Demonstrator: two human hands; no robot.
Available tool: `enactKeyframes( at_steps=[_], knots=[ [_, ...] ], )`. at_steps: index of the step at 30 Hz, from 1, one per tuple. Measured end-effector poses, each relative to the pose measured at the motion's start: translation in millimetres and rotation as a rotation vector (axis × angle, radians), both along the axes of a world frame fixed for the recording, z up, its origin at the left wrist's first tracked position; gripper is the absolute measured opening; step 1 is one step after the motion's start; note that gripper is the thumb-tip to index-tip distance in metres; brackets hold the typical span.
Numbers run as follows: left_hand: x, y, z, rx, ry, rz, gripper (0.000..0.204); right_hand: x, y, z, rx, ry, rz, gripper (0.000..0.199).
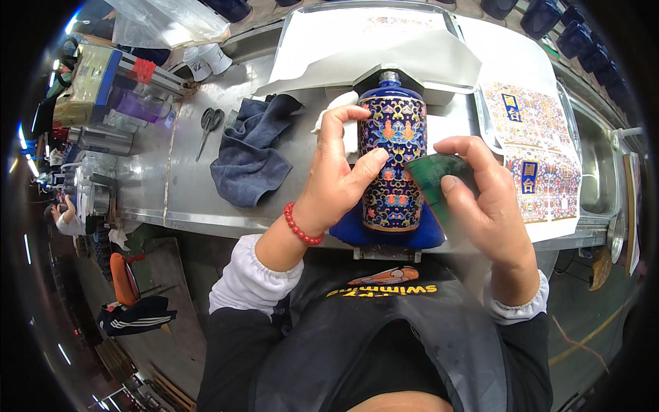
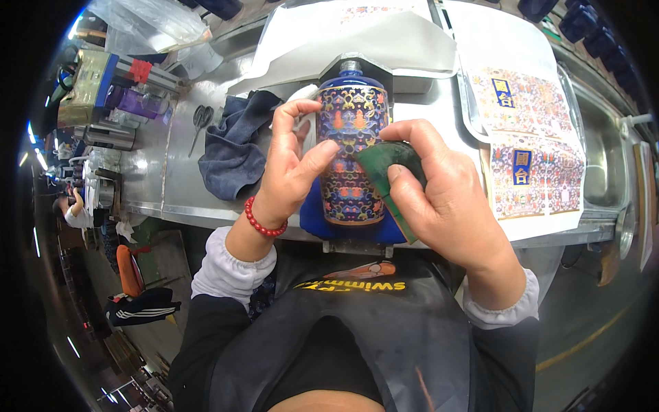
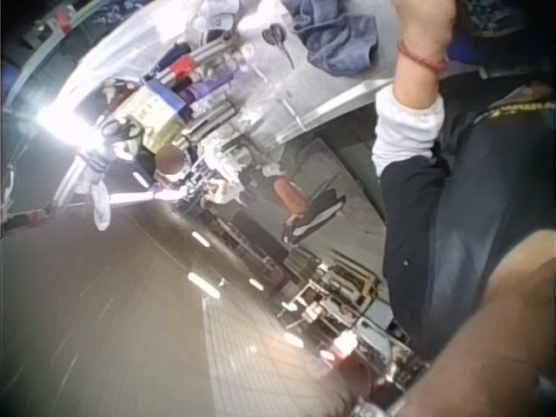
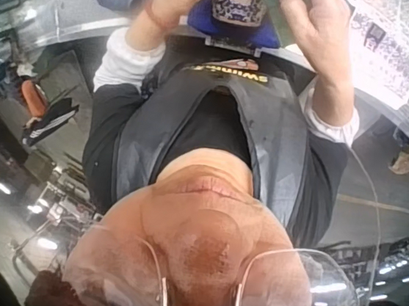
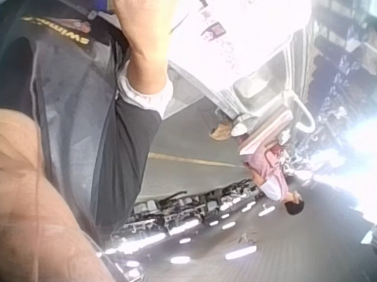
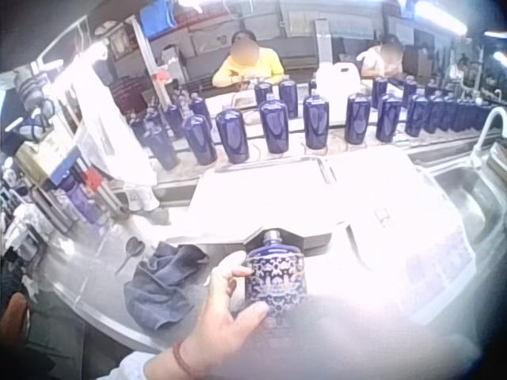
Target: The person picks up a blue patterned vase, places it on a blue stand, and wipes its surface with a green cloth. They rotate the vase to clean different sides, then return it to the floor among other vases and repeat the process with additional vases.
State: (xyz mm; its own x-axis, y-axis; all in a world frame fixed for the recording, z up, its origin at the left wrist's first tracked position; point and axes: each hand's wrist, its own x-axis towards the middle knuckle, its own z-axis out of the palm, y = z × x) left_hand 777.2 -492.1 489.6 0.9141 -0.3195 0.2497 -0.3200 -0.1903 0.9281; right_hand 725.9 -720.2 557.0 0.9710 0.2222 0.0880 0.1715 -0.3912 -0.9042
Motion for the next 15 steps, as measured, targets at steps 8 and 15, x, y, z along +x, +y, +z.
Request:
enactKeyframes(
  at_steps=[8, 15],
  knots=[
    [-4.0, -9.7, 2.6, -0.372, 0.418, -0.136, 0.092, 3.0, -6.9, -12.6, 0.146, -0.024, -0.037, 0.033],
    [-12.6, -16.9, -1.8, -0.070, 0.230, -0.061, 0.111, 6.7, -14.7, -26.2, 0.227, -0.005, -0.054, 0.038]
  ],
)
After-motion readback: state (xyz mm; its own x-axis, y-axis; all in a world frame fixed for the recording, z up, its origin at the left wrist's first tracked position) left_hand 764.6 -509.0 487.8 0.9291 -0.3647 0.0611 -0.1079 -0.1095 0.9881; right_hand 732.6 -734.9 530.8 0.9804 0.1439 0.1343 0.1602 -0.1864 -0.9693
